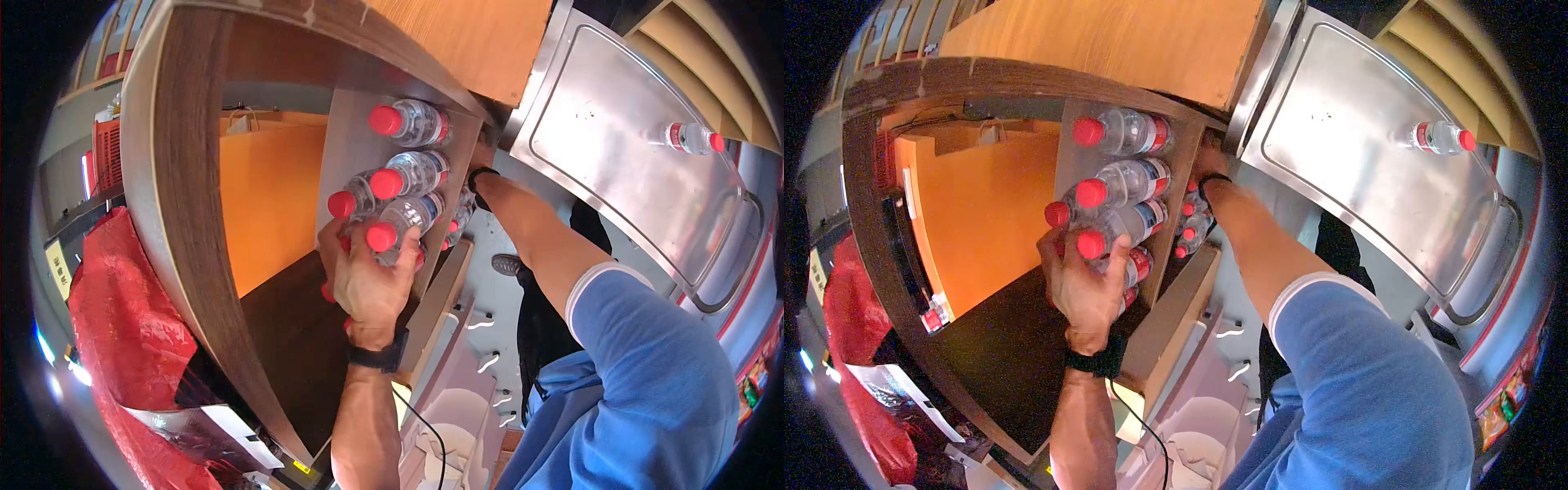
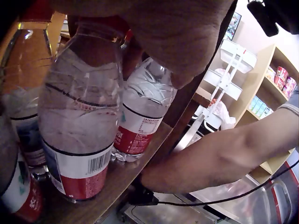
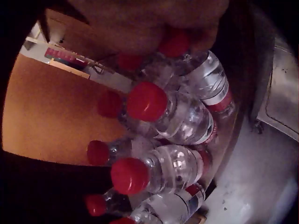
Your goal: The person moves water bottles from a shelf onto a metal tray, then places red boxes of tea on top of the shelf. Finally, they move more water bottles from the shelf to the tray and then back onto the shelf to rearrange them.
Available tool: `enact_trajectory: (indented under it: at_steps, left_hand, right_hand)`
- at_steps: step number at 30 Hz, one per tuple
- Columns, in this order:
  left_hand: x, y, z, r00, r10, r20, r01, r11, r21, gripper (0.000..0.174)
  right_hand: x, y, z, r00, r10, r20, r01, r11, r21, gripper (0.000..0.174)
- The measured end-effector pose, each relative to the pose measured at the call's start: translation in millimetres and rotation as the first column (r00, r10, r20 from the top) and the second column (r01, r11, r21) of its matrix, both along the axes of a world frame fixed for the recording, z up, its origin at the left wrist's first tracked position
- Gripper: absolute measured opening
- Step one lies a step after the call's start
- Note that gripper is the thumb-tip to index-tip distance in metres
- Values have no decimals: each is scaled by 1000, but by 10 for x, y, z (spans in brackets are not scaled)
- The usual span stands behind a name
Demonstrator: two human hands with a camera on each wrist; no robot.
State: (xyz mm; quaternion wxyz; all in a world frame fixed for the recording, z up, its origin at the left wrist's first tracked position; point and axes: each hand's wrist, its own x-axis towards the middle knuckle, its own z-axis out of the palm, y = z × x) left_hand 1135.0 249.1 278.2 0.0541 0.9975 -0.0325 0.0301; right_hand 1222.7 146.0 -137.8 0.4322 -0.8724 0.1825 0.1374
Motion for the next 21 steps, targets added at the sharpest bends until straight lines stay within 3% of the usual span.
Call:
enact_trajectory:
  at_steps: [3, 6, 10, 12, 13, 15, 16, 17, 18, 21]
  left_hand:
    - [0, 10, 10, 998, 14, -65, -11, 999, 43, 69]
    - [-20, 38, -11, 997, 14, -74, -11, 999, 47, 71]
    - [-4, 10, 4, 998, 16, -56, -13, 998, 58, 69]
    - [-1, 4, -1, 998, 26, -51, -24, 999, 49, 69]
    - [-4, 22, -15, 999, 17, -50, -14, 999, 48, 68]
    - [-26, 35, -15, 998, 13, -59, -10, 999, 52, 68]
    - [-24, 22, -7, 998, 14, -54, -12, 999, 52, 68]
    - [-15, 13, -9, 999, 14, -46, -12, 999, 52, 68]
    - [-10, 18, -20, 999, 15, -45, -13, 999, 52, 68]
    - [-33, 52, -38, 1000, -12, -18, 13, 999, 52, 68]
  right_hand:
    - [-116, -54, 45, 998, -51, -24, 52, 999, 16, 64]
    - [-103, 186, -867, 998, -33, -48, 35, 999, 29, 78]
    - [-34, 191, -1023, 997, 74, -37, -68, 989, 129, 91]
    - [-14, 311, -1106, 944, -282, -174, 327, 880, 346, 93]
    - [-15, 309, -1156, 944, -279, -176, 325, 881, 345, 93]
    - [-82, 320, -1264, 933, -352, -71, 334, 777, 533, 84]
    - [-132, 137, -930, 934, -348, -76, 333, 778, 533, 84]
    - [-78, 321, -373, 927, -342, -153, 373, 812, 448, 83]
    - [-23, 3, -97, 911, -342, -229, 406, 841, 358, 81]
    - [113, 7, -11, 883, -421, -209, 465, 849, 252, 78]
